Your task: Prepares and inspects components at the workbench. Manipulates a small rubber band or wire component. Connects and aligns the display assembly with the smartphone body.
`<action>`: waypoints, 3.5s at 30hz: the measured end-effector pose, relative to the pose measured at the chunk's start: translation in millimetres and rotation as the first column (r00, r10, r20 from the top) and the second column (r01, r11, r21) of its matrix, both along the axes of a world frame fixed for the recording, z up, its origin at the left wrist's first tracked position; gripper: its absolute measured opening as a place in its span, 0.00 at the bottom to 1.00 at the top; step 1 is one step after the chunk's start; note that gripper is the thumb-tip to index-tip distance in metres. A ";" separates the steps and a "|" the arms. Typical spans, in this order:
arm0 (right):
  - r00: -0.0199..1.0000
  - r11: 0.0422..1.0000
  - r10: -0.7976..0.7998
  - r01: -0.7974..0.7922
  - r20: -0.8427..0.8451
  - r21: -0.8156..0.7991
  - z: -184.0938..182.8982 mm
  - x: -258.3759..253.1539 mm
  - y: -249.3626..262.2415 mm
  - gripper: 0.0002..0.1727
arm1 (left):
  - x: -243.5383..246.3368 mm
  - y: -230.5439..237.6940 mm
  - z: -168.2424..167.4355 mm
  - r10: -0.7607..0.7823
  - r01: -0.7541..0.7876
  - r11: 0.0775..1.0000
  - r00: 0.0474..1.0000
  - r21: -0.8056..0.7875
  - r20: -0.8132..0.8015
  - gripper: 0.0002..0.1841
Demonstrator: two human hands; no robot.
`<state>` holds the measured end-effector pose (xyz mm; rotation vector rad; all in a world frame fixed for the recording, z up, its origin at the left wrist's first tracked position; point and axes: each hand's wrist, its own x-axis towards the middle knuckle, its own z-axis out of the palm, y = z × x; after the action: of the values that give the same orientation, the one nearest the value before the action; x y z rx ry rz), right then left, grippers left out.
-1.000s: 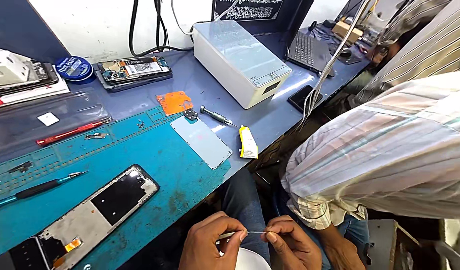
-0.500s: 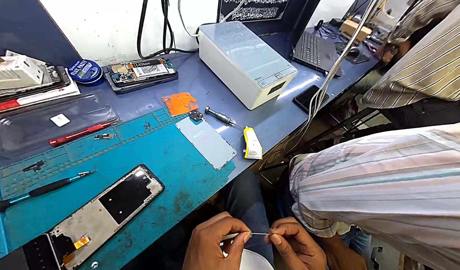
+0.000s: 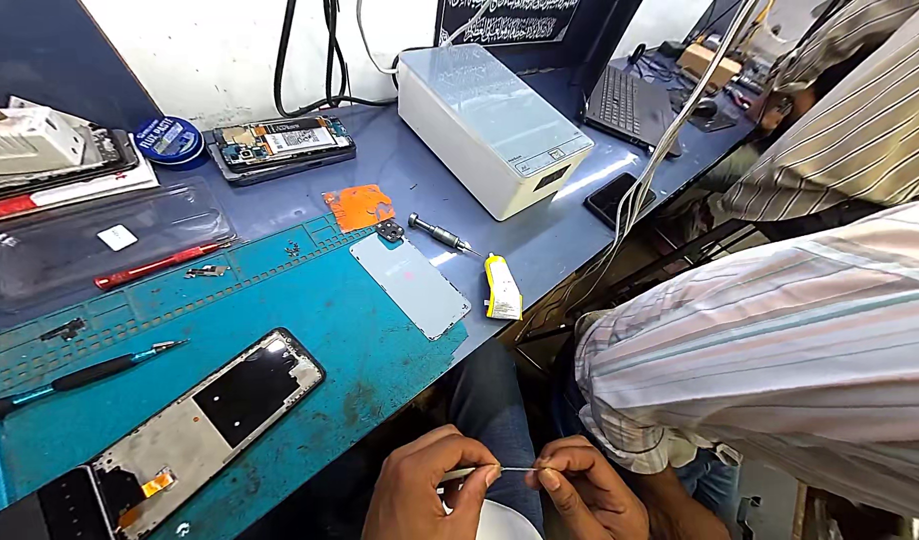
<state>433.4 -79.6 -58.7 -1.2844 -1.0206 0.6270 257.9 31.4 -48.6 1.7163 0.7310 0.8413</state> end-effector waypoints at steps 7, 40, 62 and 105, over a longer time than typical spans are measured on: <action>1.000 1.000 -0.006 0.006 0.005 -0.006 -1.1 0.4 -0.5 0.05 | 2.2 -0.5 -0.1 -0.003 0.003 1.000 1.000 -0.008 -0.025 0.05; 0.995 0.997 -0.082 0.083 -0.058 0.009 -0.1 3.2 -6.2 0.04 | 15.0 -4.1 2.2 -0.005 0.004 1.000 0.998 -0.012 -0.056 0.07; 0.996 0.997 -0.076 0.077 -0.039 0.009 -0.9 -0.6 -6.2 0.04 | 15.7 -8.8 -0.2 0.048 -0.046 0.998 0.998 0.032 -0.049 0.06; 0.989 0.988 -0.145 0.146 -0.029 0.054 0.1 -10.5 2.1 0.04 | 22.1 -14.9 -9.4 0.172 -0.178 0.956 0.984 0.232 0.049 0.07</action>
<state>423.0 -77.5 -58.6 -1.2859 -0.9088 0.4983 280.0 16.5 -58.0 1.8643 0.7979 1.1104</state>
